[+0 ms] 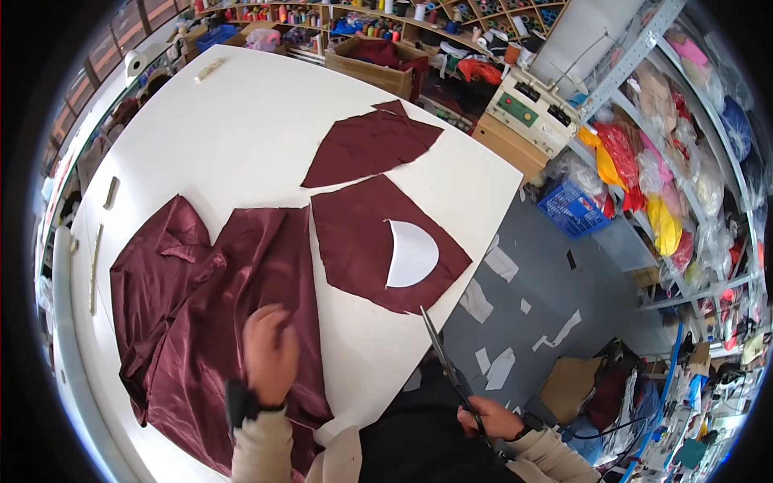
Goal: Cutting a piece of burgundy fabric using a molded bra-cup template and large scissors.
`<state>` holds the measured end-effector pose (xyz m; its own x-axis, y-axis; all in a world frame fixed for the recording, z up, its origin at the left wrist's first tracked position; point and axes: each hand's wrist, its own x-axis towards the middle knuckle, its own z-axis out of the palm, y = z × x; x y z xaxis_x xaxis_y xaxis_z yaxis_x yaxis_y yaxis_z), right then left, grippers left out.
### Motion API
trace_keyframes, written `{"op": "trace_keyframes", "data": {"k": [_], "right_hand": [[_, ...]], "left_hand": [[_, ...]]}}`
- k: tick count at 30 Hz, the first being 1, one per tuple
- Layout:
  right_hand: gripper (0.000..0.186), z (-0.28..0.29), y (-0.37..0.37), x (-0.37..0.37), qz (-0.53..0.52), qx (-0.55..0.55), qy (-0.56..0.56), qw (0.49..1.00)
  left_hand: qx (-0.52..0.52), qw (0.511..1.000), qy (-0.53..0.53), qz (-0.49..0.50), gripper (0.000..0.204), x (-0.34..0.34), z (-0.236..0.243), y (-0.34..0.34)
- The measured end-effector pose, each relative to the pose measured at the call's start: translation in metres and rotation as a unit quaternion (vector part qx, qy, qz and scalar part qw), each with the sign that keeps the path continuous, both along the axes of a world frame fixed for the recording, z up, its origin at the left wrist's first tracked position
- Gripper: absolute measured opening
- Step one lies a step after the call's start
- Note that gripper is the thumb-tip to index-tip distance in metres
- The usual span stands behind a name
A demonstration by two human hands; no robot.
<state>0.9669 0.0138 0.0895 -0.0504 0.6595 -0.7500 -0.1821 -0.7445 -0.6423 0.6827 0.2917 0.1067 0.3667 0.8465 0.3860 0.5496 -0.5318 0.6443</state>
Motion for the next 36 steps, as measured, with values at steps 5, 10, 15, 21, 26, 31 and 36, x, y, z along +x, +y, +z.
{"op": "trace_keyframes", "data": {"k": [5,10,15,21,26,31,36], "right_hand": [[0.031,-0.004,0.008,-0.027,-0.021,0.035,0.053,0.998],[0.034,0.004,0.022,-0.042,0.018,0.029,0.091,0.995],[0.040,-0.017,0.032,-0.078,-0.055,0.010,0.124,0.991],[0.048,-0.041,0.050,-0.106,-0.087,0.029,0.091,0.992],[0.049,-0.049,0.051,-0.109,-0.097,0.036,0.075,0.992],[0.048,-0.048,0.054,-0.109,-0.083,0.030,0.058,0.994],[0.045,-0.057,0.053,-0.111,-0.080,0.049,0.044,0.995]], "left_hand": [[0.046,0.983,0.053,-0.168,0.024,0.091,-0.076,0.037],[0.054,0.986,0.088,-0.134,0.024,0.112,-0.120,0.042],[0.075,0.986,0.089,-0.115,0.024,0.116,-0.123,0.035],[0.090,0.986,0.090,-0.104,0.023,0.117,-0.124,0.035],[0.082,0.987,0.089,-0.108,0.025,0.114,-0.125,0.035],[0.081,0.987,0.085,-0.109,0.026,0.114,-0.124,0.035],[0.081,0.987,0.086,-0.109,0.027,0.114,-0.124,0.035]]}}
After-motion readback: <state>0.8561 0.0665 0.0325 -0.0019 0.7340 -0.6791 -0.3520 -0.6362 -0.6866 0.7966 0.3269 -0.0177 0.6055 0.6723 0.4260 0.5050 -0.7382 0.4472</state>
